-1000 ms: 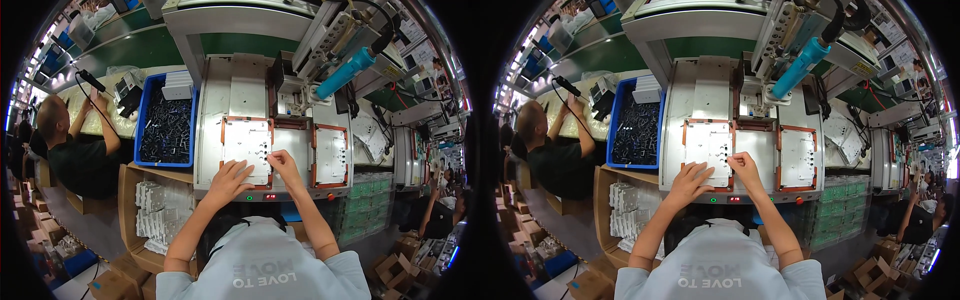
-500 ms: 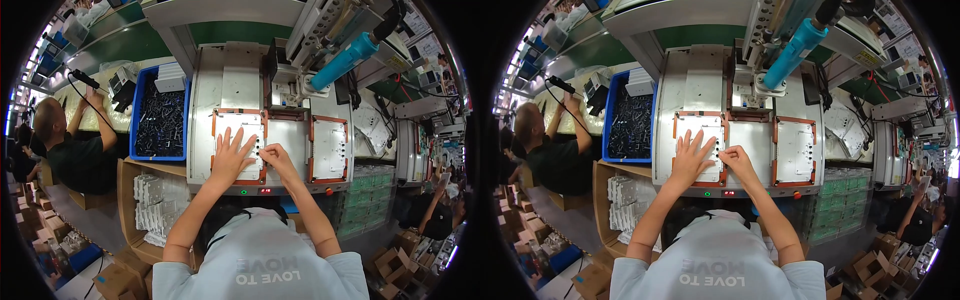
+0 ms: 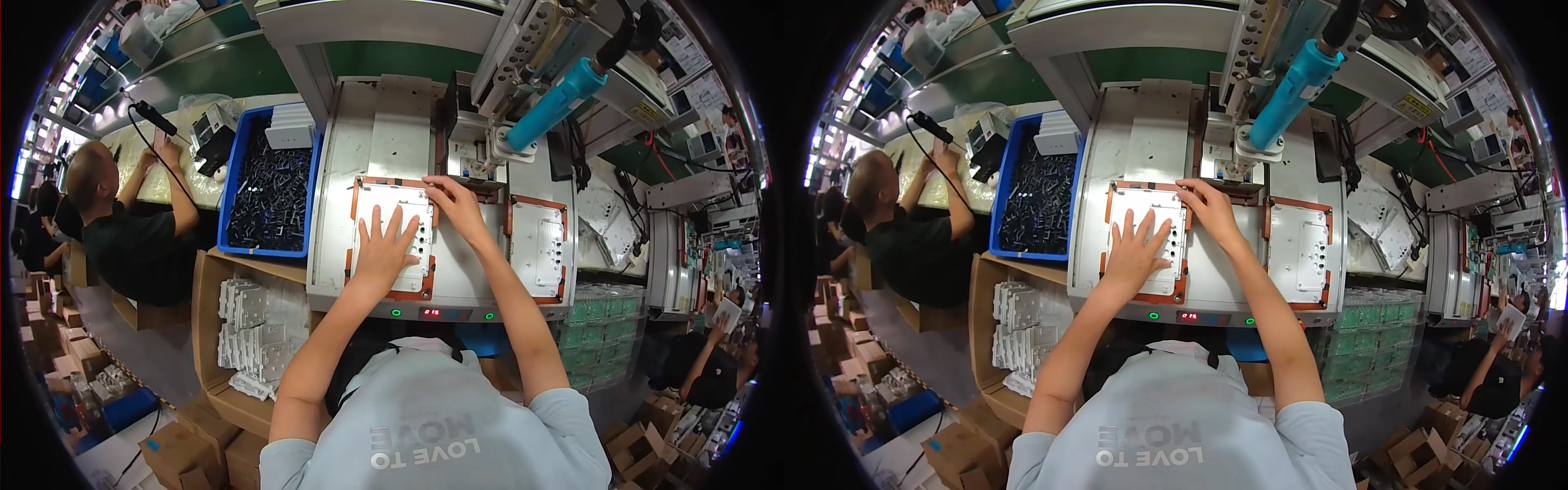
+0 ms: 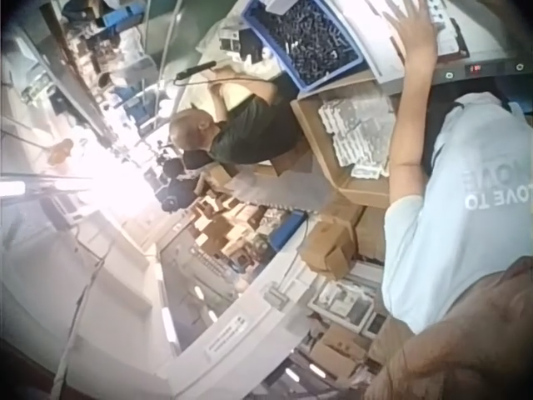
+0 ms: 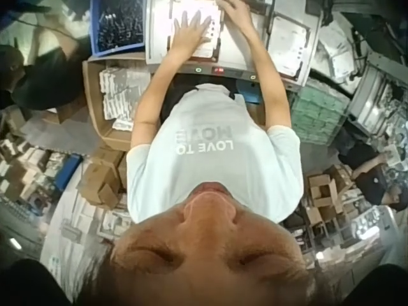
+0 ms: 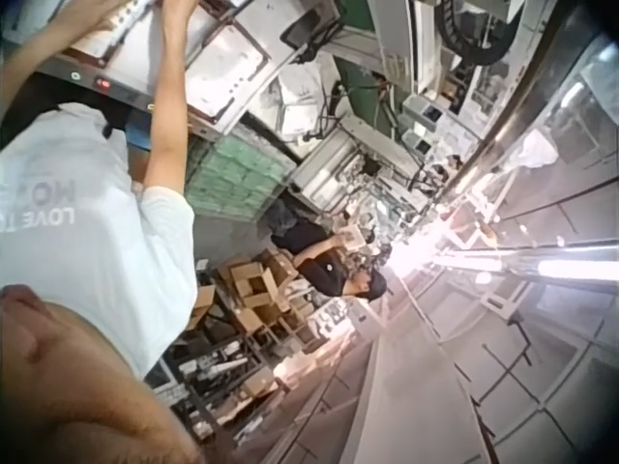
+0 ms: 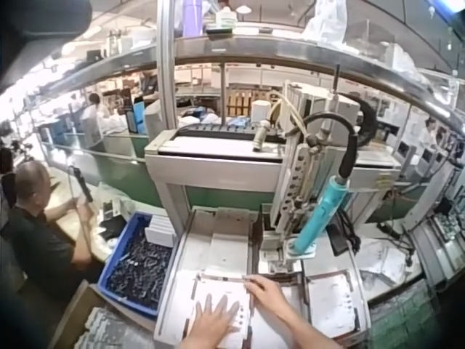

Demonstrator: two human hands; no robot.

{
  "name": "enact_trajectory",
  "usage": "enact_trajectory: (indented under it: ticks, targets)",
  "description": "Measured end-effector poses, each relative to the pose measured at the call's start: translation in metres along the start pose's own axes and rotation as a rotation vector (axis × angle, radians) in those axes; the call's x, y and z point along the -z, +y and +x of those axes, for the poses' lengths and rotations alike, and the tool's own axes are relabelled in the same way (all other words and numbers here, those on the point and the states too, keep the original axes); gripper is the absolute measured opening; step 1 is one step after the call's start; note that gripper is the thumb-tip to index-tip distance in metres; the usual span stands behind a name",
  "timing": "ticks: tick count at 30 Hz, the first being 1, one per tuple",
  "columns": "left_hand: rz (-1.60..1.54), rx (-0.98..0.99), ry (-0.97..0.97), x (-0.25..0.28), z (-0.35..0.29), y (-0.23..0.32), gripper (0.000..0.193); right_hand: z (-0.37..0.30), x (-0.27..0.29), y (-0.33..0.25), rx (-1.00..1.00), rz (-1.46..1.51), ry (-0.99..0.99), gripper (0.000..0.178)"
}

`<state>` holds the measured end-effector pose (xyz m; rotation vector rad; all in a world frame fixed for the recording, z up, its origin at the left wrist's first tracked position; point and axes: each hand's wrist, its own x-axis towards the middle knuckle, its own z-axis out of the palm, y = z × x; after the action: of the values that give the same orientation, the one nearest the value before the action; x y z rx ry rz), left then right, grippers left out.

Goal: Assembling small plastic components using an industrial jig and press machine.

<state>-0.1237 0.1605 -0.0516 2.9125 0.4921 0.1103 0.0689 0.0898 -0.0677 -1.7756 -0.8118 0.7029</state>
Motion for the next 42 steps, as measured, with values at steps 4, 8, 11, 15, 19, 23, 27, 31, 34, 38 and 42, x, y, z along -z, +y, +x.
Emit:
enact_trajectory:
  ticks: [4, 8, 11, 15, 19, 23, 27, 31, 34, 38, 42]
  targets:
    - [-0.047, 0.007, -0.006, 0.004, 0.002, -0.001, 0.076, -0.002, -0.007, -0.004, 0.015, -0.020, 0.092, 0.028]
    - [-0.017, -0.021, 0.084, -0.006, -0.001, -0.006, 0.075, -0.060, -0.013, -0.012, 0.076, -0.094, 0.293, 0.039]
    - [-0.001, -0.016, 0.083, -0.005, -0.003, -0.006, 0.074, -0.133, -0.024, -0.007, 0.092, -0.238, 0.203, 0.029]
    - [-0.023, -0.021, 0.057, -0.003, -0.001, -0.005, 0.072, -0.180, -0.057, -0.002, 0.151, -0.207, 0.250, 0.024]
    - [-0.009, -0.022, 0.018, 0.004, -0.001, -0.005, 0.068, -0.178, -0.066, 0.005, 0.184, -0.010, 0.281, 0.025]
    - [0.011, -0.036, 0.039, 0.003, -0.002, -0.005, 0.068, -0.178, -0.069, 0.005, 0.390, -0.283, 0.368, 0.022]
    - [-0.007, -0.088, 0.136, -0.005, -0.002, -0.008, 0.071, -0.180, -0.077, 0.002, 0.214, -0.203, 0.501, 0.021]
    - [-0.006, -0.073, 0.112, -0.003, 0.000, -0.005, 0.071, -0.179, -0.076, 0.007, 0.268, -0.248, 0.453, 0.020]
    - [-0.005, -0.075, 0.121, -0.004, -0.001, -0.006, 0.071, -0.175, -0.070, 0.010, 0.405, -0.320, 0.454, 0.020]
    - [-0.029, -0.047, 0.117, -0.006, -0.006, -0.010, 0.071, -0.150, -0.044, -0.018, 0.192, -0.204, 0.235, 0.023]
    - [-0.040, -0.066, 0.120, -0.004, -0.002, -0.005, 0.071, -0.066, -0.020, -0.028, 0.146, -0.166, 0.390, 0.036]
